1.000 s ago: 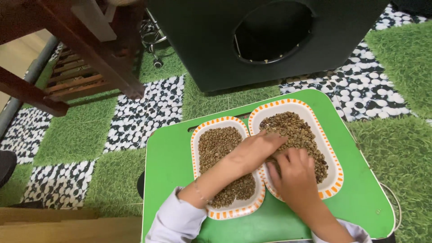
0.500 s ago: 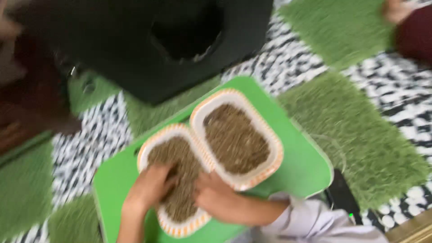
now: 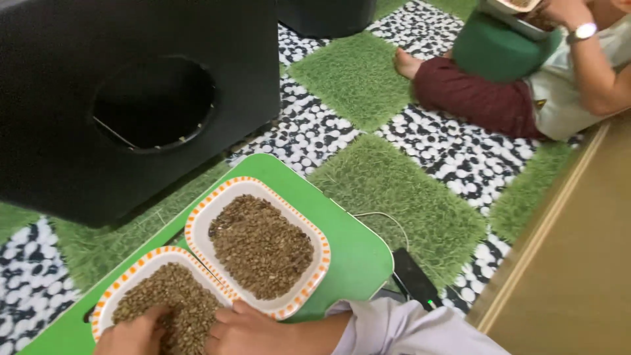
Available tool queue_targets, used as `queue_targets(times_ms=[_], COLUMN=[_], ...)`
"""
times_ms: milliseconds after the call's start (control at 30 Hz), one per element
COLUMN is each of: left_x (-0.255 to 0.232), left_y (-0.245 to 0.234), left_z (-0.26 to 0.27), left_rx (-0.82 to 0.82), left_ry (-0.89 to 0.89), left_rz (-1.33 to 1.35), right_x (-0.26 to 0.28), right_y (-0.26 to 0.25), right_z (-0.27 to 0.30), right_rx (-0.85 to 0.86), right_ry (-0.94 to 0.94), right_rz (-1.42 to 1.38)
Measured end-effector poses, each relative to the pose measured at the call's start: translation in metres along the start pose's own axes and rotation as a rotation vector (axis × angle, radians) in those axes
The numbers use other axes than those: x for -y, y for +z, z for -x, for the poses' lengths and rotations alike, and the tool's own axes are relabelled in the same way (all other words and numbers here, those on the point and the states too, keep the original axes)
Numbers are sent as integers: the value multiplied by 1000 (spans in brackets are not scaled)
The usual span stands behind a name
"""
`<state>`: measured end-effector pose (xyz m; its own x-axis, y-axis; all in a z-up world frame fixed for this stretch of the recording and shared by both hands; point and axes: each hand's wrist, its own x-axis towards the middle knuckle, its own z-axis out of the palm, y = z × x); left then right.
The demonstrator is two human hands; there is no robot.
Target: Sorting through green coffee beans in trays by hand
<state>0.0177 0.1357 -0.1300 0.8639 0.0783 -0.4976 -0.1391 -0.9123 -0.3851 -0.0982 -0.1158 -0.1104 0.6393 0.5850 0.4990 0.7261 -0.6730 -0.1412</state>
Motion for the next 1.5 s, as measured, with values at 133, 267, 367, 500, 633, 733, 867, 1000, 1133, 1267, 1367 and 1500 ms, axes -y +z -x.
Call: queue_targets(times_ms=[133,267,367,500,633,733,867,1000,1133,1267,1367,1500], left_x=[-9,-6,-25,-57,-44,-26,0,20,7,-2,-2,-8], left_y=[-45,-68,-75,-83,-131,-145,-133,-91,-51,-39,-45,-43], left_z=[35,75,76,60,78,93,94,79,41,22,28,28], left_rx=[-40,-211,-301,-521,-464,-493,-401,-166,-176,-289,-373,-411], left_ry=[-66,187,407,565,733,979,707,441,361,406,403,368], left_rz=[148,397,534,625,802,1022,715,478,422,428,412,529], right_x=[-18,-37,-58,-55,-22,0,10,13,5,-2,-15,-53], right_y=[-11,-37,-47,-18,-22,-23,-20,-16,-17,-37,-50,-55], right_z=[-4,-10,-21,-7,-13,-14,-21,-23,-22,-30,-33,-14], right_rx=[22,-79,-106,41,92,246,404,432,440,313,266,146], right_ry=[3,2,62,189,148,48,-13,-16,0,78,160,270], right_rz=[16,-156,-118,-51,-55,-176,-180,-208,-236,-267,-240,-110])
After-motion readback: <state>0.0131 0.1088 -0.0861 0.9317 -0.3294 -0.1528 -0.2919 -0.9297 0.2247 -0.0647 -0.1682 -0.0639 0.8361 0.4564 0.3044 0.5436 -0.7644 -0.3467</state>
